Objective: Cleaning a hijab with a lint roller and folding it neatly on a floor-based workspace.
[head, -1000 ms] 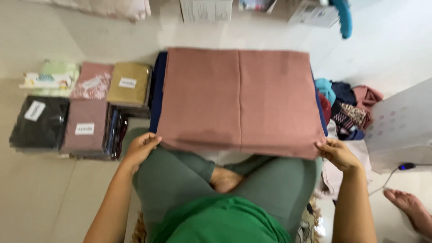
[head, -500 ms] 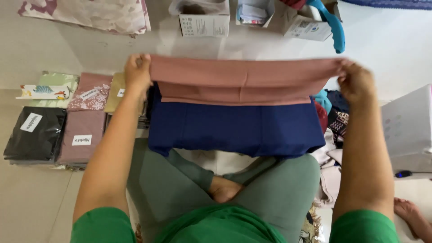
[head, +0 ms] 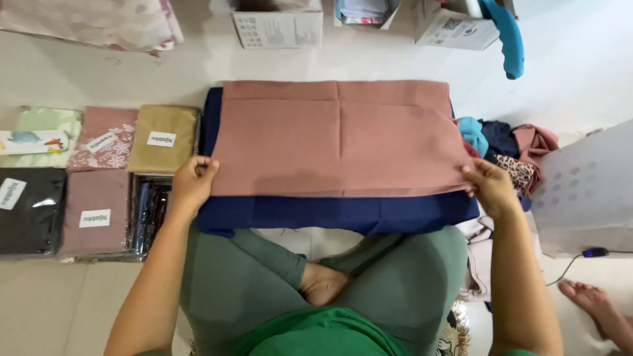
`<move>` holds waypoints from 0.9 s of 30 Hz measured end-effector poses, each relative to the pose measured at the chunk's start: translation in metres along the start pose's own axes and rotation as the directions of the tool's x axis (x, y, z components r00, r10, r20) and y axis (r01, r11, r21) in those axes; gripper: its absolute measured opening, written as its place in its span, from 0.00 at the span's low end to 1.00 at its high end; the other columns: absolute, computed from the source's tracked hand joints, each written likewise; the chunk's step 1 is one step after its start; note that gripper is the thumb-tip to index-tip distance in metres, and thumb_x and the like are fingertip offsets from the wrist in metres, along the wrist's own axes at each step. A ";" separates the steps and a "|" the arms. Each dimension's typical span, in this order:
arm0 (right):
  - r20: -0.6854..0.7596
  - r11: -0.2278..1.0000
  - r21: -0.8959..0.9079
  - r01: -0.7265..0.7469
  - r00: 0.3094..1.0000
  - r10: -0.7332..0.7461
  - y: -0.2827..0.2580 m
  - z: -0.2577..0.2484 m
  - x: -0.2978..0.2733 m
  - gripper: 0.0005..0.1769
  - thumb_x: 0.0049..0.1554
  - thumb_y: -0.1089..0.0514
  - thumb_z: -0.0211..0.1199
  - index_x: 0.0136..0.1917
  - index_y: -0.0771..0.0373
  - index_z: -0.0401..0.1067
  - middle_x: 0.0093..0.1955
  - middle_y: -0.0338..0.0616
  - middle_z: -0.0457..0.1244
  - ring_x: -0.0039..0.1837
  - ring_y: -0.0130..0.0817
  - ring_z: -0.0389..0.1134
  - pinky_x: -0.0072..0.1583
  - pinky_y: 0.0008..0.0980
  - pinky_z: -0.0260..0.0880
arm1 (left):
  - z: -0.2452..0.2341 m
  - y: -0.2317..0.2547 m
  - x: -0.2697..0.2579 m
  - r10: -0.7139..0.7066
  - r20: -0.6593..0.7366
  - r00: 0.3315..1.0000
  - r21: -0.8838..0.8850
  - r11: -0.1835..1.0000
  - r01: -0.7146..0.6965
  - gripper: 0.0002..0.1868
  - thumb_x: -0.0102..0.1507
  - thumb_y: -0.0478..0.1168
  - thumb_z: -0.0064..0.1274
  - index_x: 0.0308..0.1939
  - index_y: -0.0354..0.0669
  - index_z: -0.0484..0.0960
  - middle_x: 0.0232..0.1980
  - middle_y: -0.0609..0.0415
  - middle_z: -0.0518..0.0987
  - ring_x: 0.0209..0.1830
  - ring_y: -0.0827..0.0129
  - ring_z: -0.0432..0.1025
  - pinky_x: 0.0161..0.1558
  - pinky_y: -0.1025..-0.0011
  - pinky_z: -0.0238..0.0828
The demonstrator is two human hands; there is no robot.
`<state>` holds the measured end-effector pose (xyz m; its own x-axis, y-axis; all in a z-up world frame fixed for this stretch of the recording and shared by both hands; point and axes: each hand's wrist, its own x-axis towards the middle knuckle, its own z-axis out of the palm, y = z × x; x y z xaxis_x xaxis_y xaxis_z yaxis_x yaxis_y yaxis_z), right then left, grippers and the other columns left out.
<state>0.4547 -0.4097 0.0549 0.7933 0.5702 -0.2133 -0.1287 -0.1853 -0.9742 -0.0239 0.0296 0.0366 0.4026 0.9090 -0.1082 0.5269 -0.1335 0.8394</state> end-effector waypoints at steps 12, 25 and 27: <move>-0.226 0.535 -0.838 -0.105 0.960 -0.165 0.062 -0.021 0.011 0.21 0.54 0.43 0.76 0.58 0.47 0.78 0.43 0.34 0.70 0.31 0.37 0.71 0.26 0.31 0.71 | 0.018 -0.019 -0.035 0.400 -0.149 0.904 0.635 0.740 -0.223 0.10 0.72 0.51 0.55 0.50 0.53 0.82 0.32 0.56 0.83 0.31 0.59 0.80 0.34 0.63 0.78; 0.091 0.228 -0.716 0.659 0.413 -0.906 -0.232 0.072 0.004 0.08 0.77 0.71 0.65 0.65 0.82 0.75 0.48 0.56 0.67 0.44 0.36 0.62 0.45 0.30 0.63 | 0.027 0.039 -0.023 0.625 -0.128 0.770 0.333 0.759 -0.560 0.19 0.69 0.43 0.53 0.59 0.34 0.78 0.57 0.41 0.79 0.55 0.49 0.73 0.57 0.59 0.68; 0.157 0.034 -0.932 0.361 0.485 -0.860 -0.247 0.084 0.042 0.25 0.73 0.44 0.77 0.64 0.70 0.79 0.47 0.57 0.67 0.41 0.46 0.71 0.36 0.38 0.72 | 0.033 0.042 -0.018 0.708 -0.125 0.695 0.196 0.704 -0.682 0.16 0.68 0.40 0.52 0.56 0.31 0.80 0.55 0.40 0.80 0.55 0.47 0.73 0.59 0.57 0.67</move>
<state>0.4700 -0.2722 0.2807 0.4023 0.5615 0.7231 0.8366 -0.5462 -0.0412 0.0151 -0.0055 0.0562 0.5592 0.5868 0.5857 0.2435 -0.7915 0.5605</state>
